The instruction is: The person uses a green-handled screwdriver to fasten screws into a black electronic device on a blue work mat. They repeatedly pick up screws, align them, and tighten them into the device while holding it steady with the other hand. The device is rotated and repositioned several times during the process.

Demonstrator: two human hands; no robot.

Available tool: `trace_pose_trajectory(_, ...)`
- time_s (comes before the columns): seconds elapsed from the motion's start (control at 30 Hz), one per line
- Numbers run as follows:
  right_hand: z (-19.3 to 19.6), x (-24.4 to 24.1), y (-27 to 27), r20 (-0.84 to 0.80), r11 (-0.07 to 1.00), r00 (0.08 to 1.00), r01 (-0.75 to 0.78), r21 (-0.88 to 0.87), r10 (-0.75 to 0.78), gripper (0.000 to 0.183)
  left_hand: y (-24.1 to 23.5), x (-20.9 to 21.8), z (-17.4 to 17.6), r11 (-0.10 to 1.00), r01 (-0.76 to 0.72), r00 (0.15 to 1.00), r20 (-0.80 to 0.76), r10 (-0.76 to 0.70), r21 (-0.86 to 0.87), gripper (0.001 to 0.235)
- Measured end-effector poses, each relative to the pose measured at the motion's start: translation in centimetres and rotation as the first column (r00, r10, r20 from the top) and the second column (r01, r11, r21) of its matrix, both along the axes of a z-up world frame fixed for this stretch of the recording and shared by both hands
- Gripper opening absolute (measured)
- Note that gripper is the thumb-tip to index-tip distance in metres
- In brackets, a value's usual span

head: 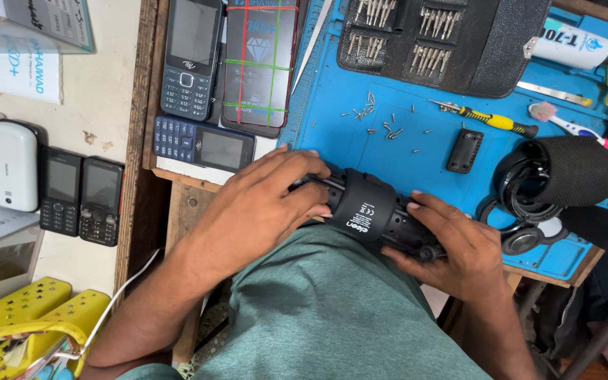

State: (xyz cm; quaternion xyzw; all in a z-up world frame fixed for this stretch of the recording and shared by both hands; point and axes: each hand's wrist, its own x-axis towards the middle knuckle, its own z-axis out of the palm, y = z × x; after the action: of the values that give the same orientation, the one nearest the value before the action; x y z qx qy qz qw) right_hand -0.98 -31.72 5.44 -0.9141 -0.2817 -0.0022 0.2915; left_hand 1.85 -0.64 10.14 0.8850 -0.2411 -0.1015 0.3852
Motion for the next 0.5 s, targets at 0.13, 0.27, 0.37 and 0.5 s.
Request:
trace_pose_trajectory(0.13,0.3,0.8,-0.2,0.002,0.999,0.999,-0.037,-0.002,0.037,0.064,0.2,-0.3,0.6,0.995,0.052,0.989,0.134,-0.063,0.079,0.018)
trace_pose_trajectory(0.27,0.6,1.2,0.0,0.011,0.999,0.999,-0.032,0.007,0.032,0.063,-0.4,-0.4,1.0,0.995,0.037,0.991,0.124,-0.048,0.091,0.014)
trace_pose_trajectory(0.37,0.6,1.3,0.1,0.027,0.999,0.999,-0.032,0.001,0.032,0.063,-0.7,-0.6,1.2,0.995,0.008,0.991,0.131,-0.022,0.104,0.012)
trace_pose_trajectory(0.5,0.1,1.2,-0.1,0.025,0.999,0.999,-0.043,0.014,0.043,0.063,-1.1,-0.7,0.8,0.993,0.001,0.989,0.144,-0.019,0.122,0.011)
